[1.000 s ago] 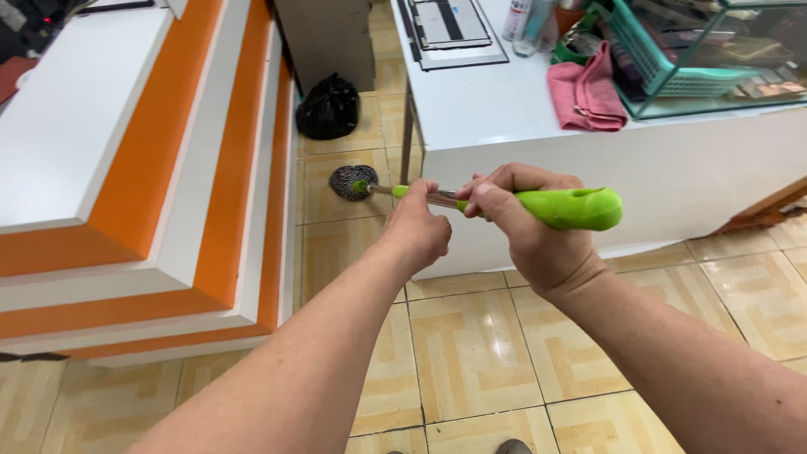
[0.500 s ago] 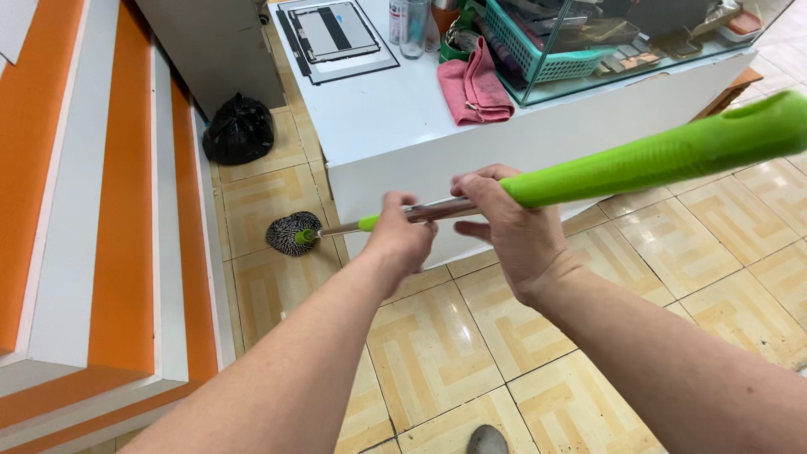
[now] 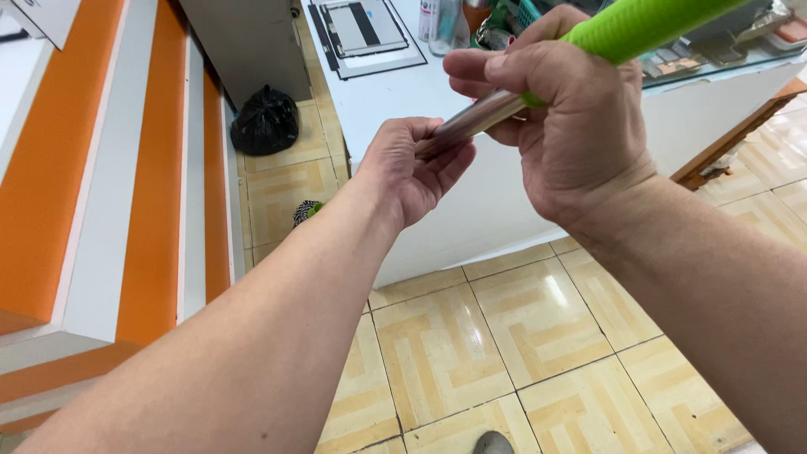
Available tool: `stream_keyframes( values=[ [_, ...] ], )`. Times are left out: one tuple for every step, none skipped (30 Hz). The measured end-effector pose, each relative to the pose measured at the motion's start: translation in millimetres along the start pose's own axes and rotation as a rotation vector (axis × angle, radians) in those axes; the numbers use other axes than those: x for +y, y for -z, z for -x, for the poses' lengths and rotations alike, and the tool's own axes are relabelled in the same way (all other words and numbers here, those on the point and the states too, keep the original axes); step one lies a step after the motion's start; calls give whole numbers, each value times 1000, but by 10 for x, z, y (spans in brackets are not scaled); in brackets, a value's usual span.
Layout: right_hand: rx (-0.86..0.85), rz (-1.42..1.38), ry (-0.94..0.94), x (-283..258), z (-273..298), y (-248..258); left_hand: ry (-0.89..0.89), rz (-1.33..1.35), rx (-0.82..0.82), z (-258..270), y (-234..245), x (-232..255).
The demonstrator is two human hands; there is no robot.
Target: The person mops a tiled floor using a green-handled mop with a round head. They move the mop back and forth along the base of a white wall and around the corner of an orange and white striped counter, cleaning the floor surface.
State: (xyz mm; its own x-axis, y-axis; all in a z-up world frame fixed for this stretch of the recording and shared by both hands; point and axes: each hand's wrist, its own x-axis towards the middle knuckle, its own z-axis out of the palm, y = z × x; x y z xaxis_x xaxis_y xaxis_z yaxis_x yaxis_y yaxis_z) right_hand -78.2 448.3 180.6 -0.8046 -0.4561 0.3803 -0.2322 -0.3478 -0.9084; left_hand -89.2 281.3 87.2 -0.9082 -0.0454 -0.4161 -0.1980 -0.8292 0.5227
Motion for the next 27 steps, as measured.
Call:
stream_keyframes(
  values=[
    [2, 8, 6, -26, -5, -36, -20, -19, -9, 30, -25, 44],
    [4, 11, 0, -18, 35, -89, -45, -54, 4, 73, -3, 65],
    [5, 14, -6, -1, 68, -140, -69, -88, 16, 105, 29, 79],
    [40, 43, -70, 38, 96, -198, -84, -123, 30, 131, 73, 65],
    [72, 72, -134, 110, 111, -269, -80, -143, 64, 169, 150, 76],
    [114, 106, -185, 174, 118, -299, -76, -170, 83, 179, 208, 109],
    [86, 129, -227, 274, 141, -364, -71, -197, 102, 180, 242, 114],
    [40, 145, -264, 363, 147, -460, -56, -247, 123, 221, 286, 118],
    [32, 237, -248, 406, 195, -502, -40, -297, 144, 290, 350, 105],
    [23, 327, -244, 442, 284, -526, -17, -341, 174, 368, 432, 82],
    [23, 404, -194, 464, 350, -532, 20, -341, 185, 422, 501, 95],
    [25, 482, -149, 477, 427, -521, 65, -339, 197, 472, 572, 91],
    [27, 560, -104, 488, 505, -521, 110, -337, 209, 519, 635, 75],
    [31, 482, -34, 486, 574, -524, 124, -393, 230, 555, 671, 63],
    [36, 404, 35, 475, 649, -529, 138, -449, 251, 599, 710, 52],
    [34, 321, 107, 479, 698, -557, 146, -504, 276, 633, 745, 78],
    [26, 354, 156, 500, 738, -591, 150, -560, 322, 642, 772, 112],
    [16, 386, 196, 538, 796, -617, 162, -610, 374, 656, 820, 116],
    [6, 417, 236, 595, 835, -635, 174, -660, 426, 663, 879, 126],
    [14, 394, 250, 668, 866, -643, 172, -689, 448, 671, 953, 135],
    [22, 371, 264, 749, 891, -654, 171, -719, 469, 683, 1032, 151],
    [21, 344, 278, 839, 888, -686, 164, -741, 497, 723, 1123, 187],
    [21, 336, 259, 937, 856, -726, 158, -739, 512, 777, 1213, 224],
    [28, 331, 245, 1041, 789, -765, 149, -742, 521, 818, 1285, 272],
    [34, 327, 231, 1150, 708, -813, 141, -746, 530, 861, 1349, 318],
    [5, 381, 184, 1268, 610, -872, 124, -821, 555, 904, 1411, 359],
    [-25, 436, 138, 1389, 472, -938, 107, -896, 580, 939, 1463, 411]
  ],
)
